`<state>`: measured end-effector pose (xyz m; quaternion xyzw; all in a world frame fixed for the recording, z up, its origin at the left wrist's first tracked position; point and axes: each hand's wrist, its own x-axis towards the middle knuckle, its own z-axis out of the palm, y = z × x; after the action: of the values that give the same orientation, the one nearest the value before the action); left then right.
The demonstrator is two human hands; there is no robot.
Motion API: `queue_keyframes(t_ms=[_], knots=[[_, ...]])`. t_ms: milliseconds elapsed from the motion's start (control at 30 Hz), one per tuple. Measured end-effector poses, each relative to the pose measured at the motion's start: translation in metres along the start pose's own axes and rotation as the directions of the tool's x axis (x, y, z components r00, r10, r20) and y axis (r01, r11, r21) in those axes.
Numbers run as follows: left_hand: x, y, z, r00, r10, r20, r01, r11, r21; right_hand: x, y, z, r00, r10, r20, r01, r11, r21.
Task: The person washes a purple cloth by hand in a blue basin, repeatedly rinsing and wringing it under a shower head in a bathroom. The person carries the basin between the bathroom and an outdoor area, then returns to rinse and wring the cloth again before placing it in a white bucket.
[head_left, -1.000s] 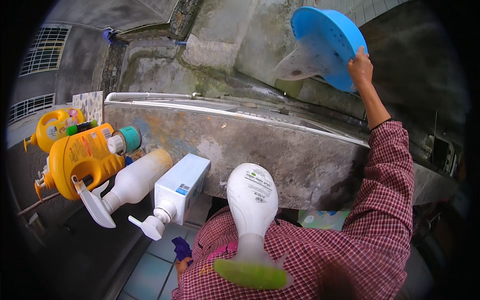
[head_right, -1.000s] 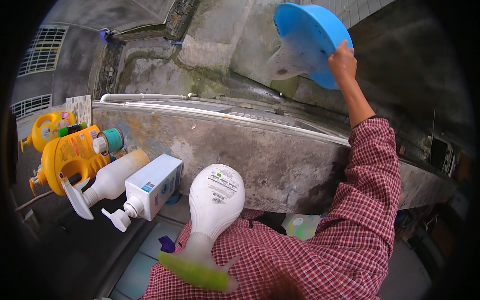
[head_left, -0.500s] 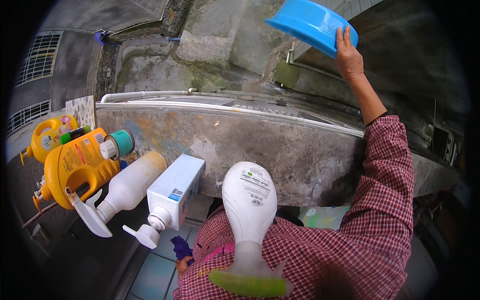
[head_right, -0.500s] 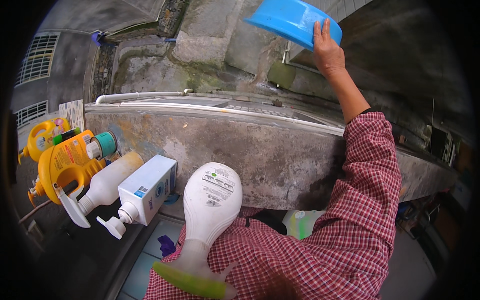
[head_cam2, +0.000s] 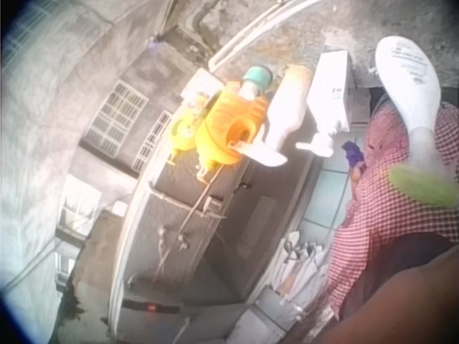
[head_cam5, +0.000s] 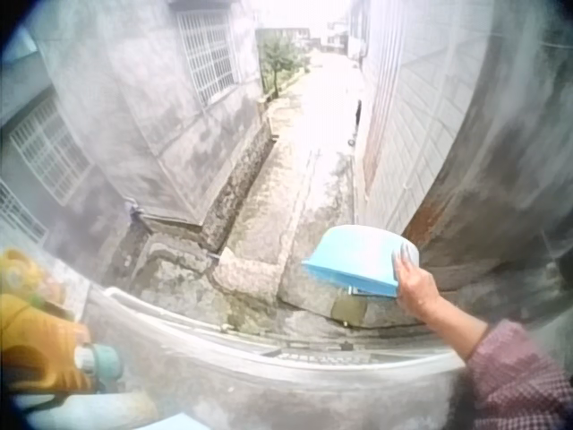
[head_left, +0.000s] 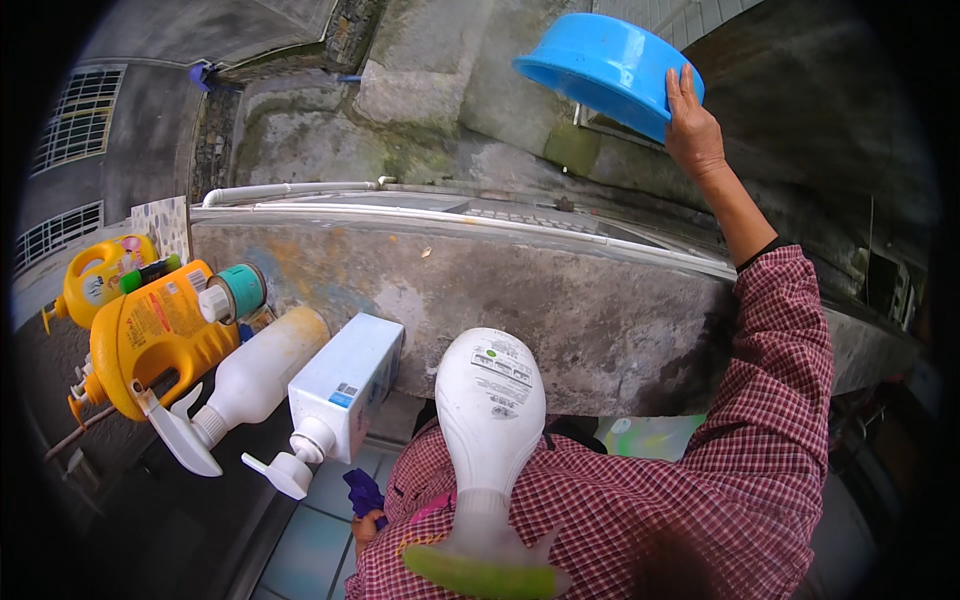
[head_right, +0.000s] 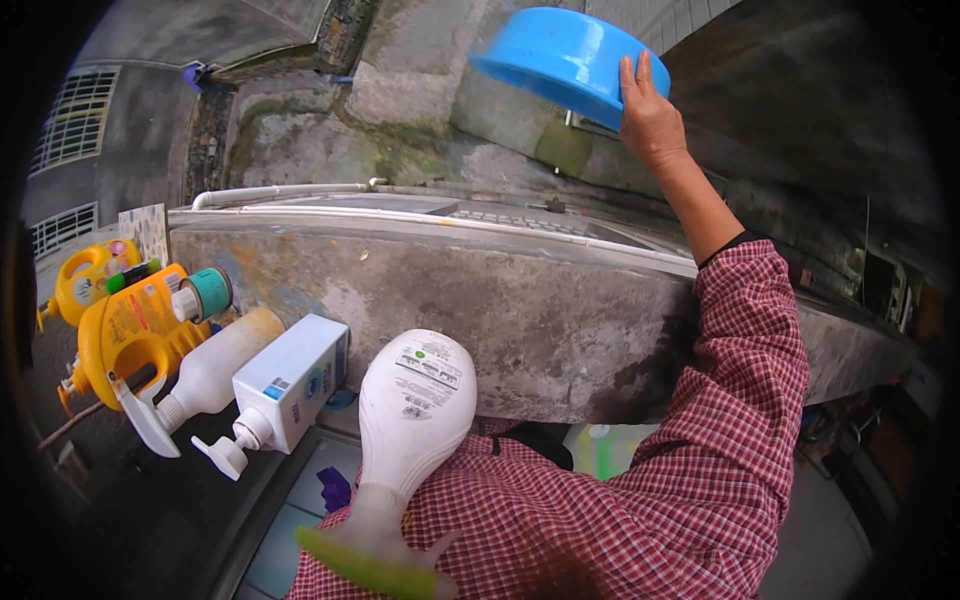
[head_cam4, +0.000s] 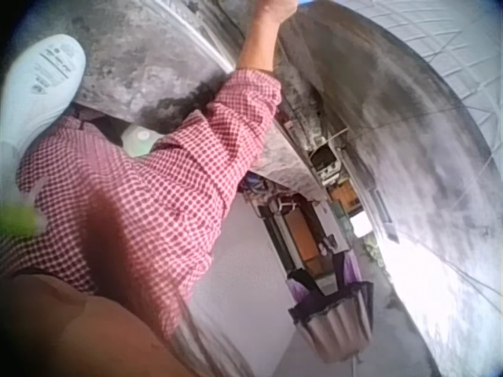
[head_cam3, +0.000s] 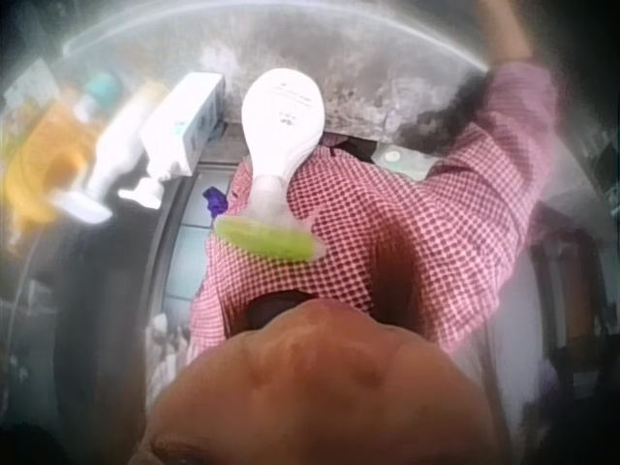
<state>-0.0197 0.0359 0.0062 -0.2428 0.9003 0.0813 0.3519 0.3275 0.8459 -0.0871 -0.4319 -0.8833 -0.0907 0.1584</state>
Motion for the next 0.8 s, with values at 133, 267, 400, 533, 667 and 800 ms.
queue_keyframes(t_ms=[133, 267, 400, 533, 667, 800], knots=[[0.003, 0.005, 0.001, 1.000, 0.008, -0.008, -0.009, 1.000, -0.029, -0.006, 0.000, 0.003, 0.997, 0.056, 0.057, -0.058, 0.997, 0.041], [0.010, 0.004, 0.004, 1.000, 0.009, 0.007, -0.009, 0.996, -0.089, -0.017, -0.005, 0.000, 0.996, 0.085, 0.014, -0.086, 0.990, 0.110], [0.022, 0.000, 0.006, 0.999, 0.013, 0.033, -0.007, 0.986, -0.167, -0.023, -0.011, -0.008, 0.984, 0.177, 0.018, -0.178, 0.974, 0.142], [0.041, -0.003, 0.010, 0.997, 0.022, 0.070, -0.001, 0.957, -0.290, -0.017, 0.003, -0.036, 0.784, 0.583, 0.215, -0.614, 0.674, 0.410], [0.065, -0.009, 0.018, 0.990, 0.054, 0.134, 0.002, 0.923, -0.385, -0.016, 0.017, -0.087, 0.387, 0.748, 0.539, -0.787, -0.036, 0.616], [0.088, -0.014, 0.024, 0.968, 0.137, 0.210, -0.021, 0.880, -0.474, -0.024, 0.004, -0.167, 0.286, 0.673, 0.683, -0.610, -0.422, 0.671]])
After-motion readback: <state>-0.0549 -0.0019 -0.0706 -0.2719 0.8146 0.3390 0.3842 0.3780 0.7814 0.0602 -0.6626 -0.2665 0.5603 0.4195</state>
